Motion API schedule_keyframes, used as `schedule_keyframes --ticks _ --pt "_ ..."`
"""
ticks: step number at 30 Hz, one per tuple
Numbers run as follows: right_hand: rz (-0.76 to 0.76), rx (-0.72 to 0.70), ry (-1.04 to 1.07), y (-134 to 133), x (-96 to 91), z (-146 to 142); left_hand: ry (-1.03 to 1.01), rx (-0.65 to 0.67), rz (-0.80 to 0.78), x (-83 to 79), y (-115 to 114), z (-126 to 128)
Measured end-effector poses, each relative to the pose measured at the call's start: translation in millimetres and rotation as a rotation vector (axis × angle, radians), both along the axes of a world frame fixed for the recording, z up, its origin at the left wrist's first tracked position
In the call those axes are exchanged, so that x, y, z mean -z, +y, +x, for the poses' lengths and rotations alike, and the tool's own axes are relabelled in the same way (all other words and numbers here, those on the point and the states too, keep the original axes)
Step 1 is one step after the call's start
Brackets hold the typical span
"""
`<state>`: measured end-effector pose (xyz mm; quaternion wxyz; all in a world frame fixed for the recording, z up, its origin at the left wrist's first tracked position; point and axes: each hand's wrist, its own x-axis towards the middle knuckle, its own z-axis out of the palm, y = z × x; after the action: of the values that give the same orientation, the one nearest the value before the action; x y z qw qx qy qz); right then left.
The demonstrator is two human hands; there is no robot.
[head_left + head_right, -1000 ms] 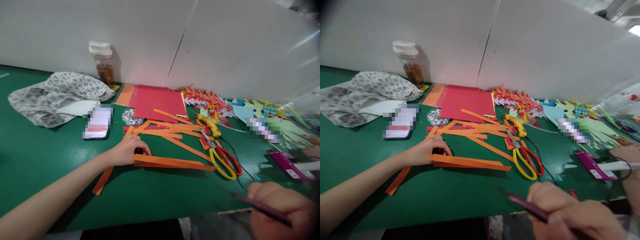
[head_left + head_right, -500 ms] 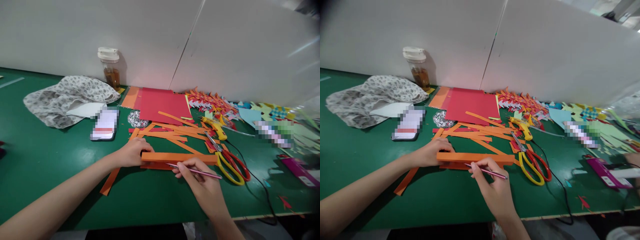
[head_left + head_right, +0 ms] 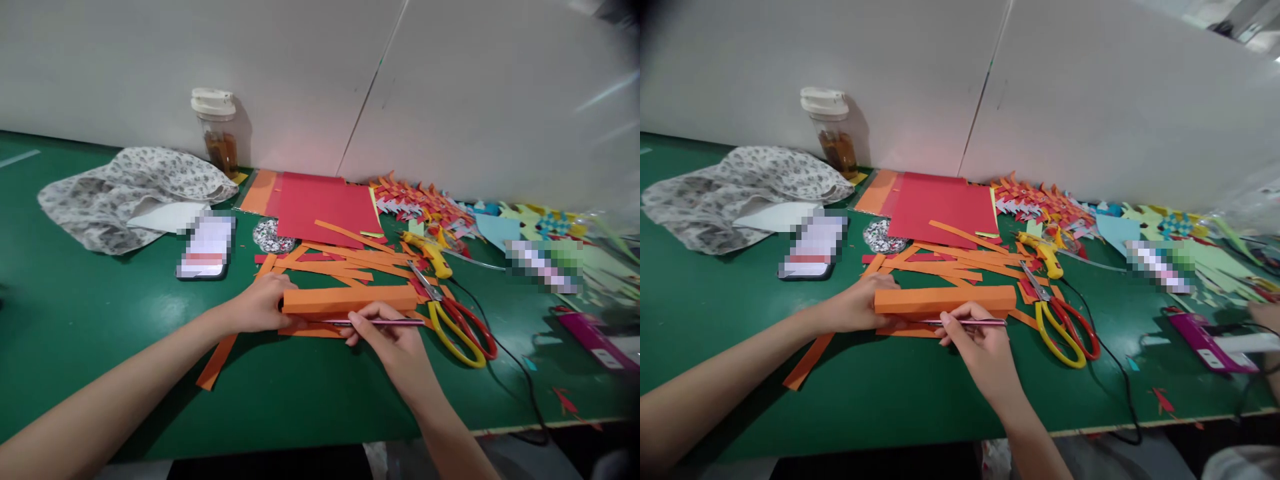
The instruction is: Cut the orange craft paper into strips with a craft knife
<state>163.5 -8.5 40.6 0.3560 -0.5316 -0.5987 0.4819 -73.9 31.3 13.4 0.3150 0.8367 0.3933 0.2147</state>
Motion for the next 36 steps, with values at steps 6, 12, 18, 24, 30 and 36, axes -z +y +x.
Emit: schedule_keyframes --ticks 6,12,18,24,30,36 --pt "0.0 0.03 0.058 9 3.2 18 0.024 -0.041 -0.003 -0.9 -2 -1" --pt "0.031 0.088 0.094 17 10.5 62 0.046 -0.005 0.027 0.9 0 -1" --pt "0.014 0.114 0.088 18 11.8 94 0.027 0.026 0.025 4.2 0 -1" --pt "-0.031 0.136 0.141 16 16.4 99 0.022 0.009 0.002 3.9 0 0" --pt "-0.031 0.175 0.159 16 16.3 100 0.037 -0.002 -0.006 2.1 0 0" --pt "0.026 0.288 0.117 15 15.2 124 0.044 0.011 -0.041 -2.2 -1 2"
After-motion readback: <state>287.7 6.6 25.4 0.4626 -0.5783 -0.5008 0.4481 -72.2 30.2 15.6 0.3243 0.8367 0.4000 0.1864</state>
